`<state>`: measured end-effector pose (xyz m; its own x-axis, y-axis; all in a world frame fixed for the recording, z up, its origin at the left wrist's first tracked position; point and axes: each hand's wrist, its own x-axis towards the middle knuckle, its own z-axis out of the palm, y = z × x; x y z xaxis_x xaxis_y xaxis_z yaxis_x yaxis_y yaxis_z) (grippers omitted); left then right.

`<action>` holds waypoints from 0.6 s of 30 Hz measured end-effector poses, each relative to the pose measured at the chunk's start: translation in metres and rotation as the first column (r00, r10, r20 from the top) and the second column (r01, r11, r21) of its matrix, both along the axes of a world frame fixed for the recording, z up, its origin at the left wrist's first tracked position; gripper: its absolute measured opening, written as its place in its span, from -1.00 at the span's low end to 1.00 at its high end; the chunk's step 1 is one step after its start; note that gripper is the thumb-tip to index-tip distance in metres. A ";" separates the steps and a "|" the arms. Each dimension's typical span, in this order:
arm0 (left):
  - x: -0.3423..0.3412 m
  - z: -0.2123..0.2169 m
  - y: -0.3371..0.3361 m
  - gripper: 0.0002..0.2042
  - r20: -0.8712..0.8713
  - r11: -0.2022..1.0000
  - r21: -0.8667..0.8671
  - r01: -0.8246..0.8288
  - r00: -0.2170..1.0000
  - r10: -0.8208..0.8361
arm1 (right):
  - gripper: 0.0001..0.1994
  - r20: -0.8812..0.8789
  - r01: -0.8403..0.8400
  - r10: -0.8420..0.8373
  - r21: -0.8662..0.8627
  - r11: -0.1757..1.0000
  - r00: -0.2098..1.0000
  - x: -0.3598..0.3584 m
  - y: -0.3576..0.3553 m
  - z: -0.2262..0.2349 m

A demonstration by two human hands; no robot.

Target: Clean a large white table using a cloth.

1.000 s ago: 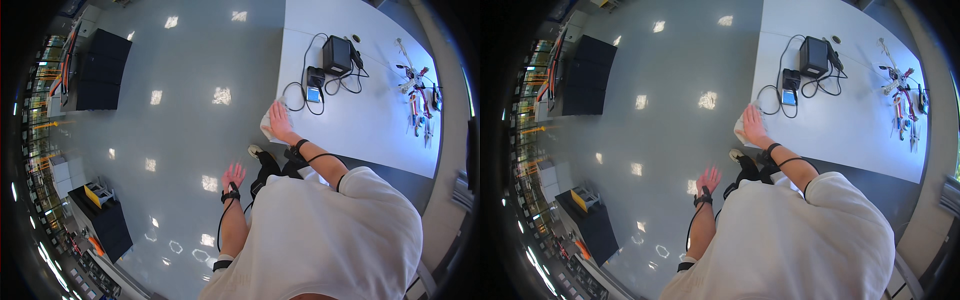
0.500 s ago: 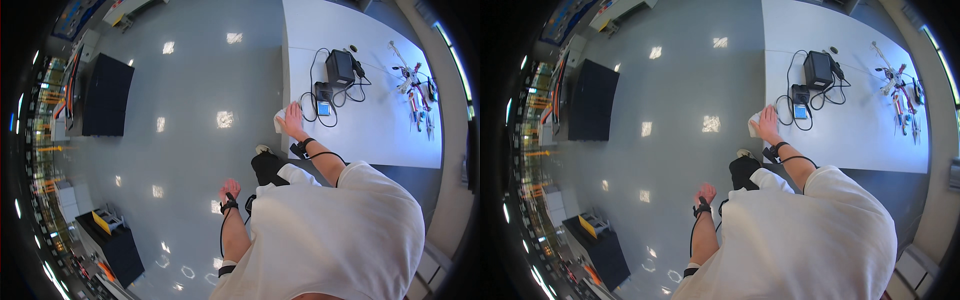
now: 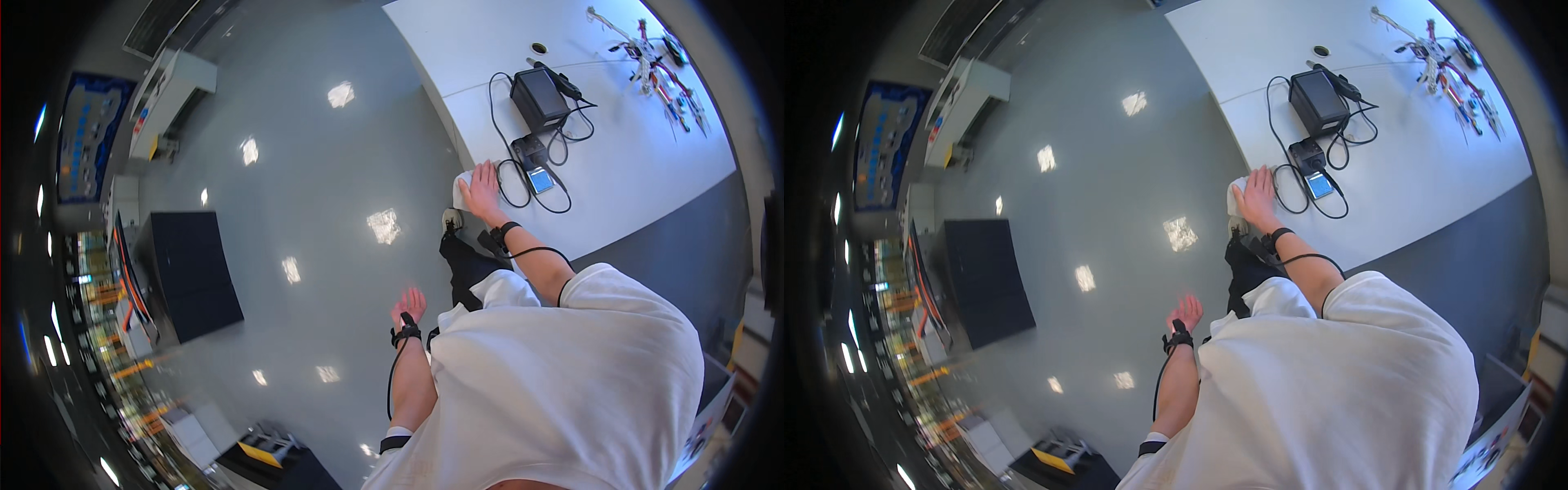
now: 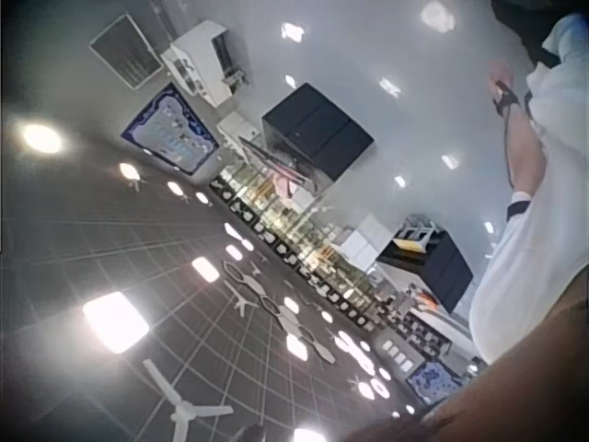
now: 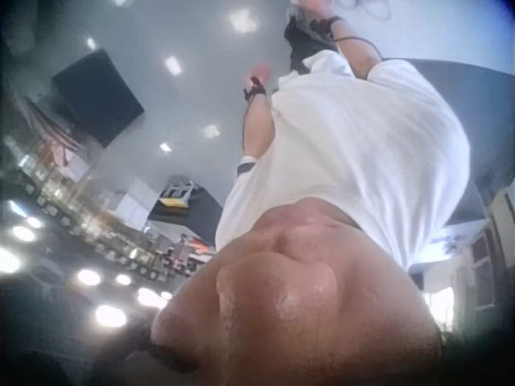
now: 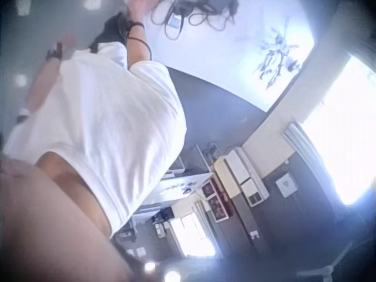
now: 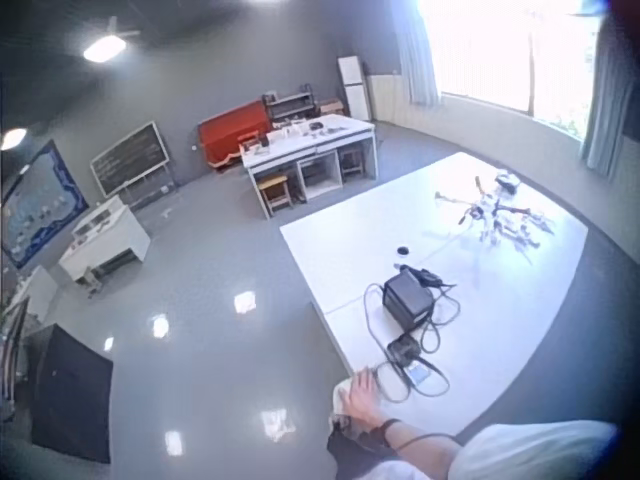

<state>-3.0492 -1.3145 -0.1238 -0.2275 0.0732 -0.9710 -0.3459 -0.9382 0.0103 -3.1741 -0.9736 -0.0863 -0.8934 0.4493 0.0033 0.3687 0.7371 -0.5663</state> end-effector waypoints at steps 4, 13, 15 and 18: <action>-0.036 -0.003 -0.032 -0.58 -0.018 0.992 0.109 0.062 0.998 -0.060 | -0.23 0.033 0.124 -0.122 -0.068 0.990 0.992 -0.041 0.005 0.003; -0.163 0.005 -0.045 -0.60 0.047 0.988 -0.003 0.154 0.987 -0.154 | -0.21 0.062 0.208 -0.217 0.128 0.970 0.974 -0.132 0.035 -0.001; -0.196 0.004 -0.040 -0.59 0.005 0.977 -0.019 0.211 0.978 -0.211 | -0.21 0.055 0.196 -0.204 0.128 0.972 0.977 -0.149 0.050 0.002; -0.239 0.004 -0.034 -0.60 0.013 0.923 -0.065 0.380 0.925 -0.380 | -0.21 0.057 0.174 -0.186 0.170 0.970 0.981 -0.154 0.054 0.003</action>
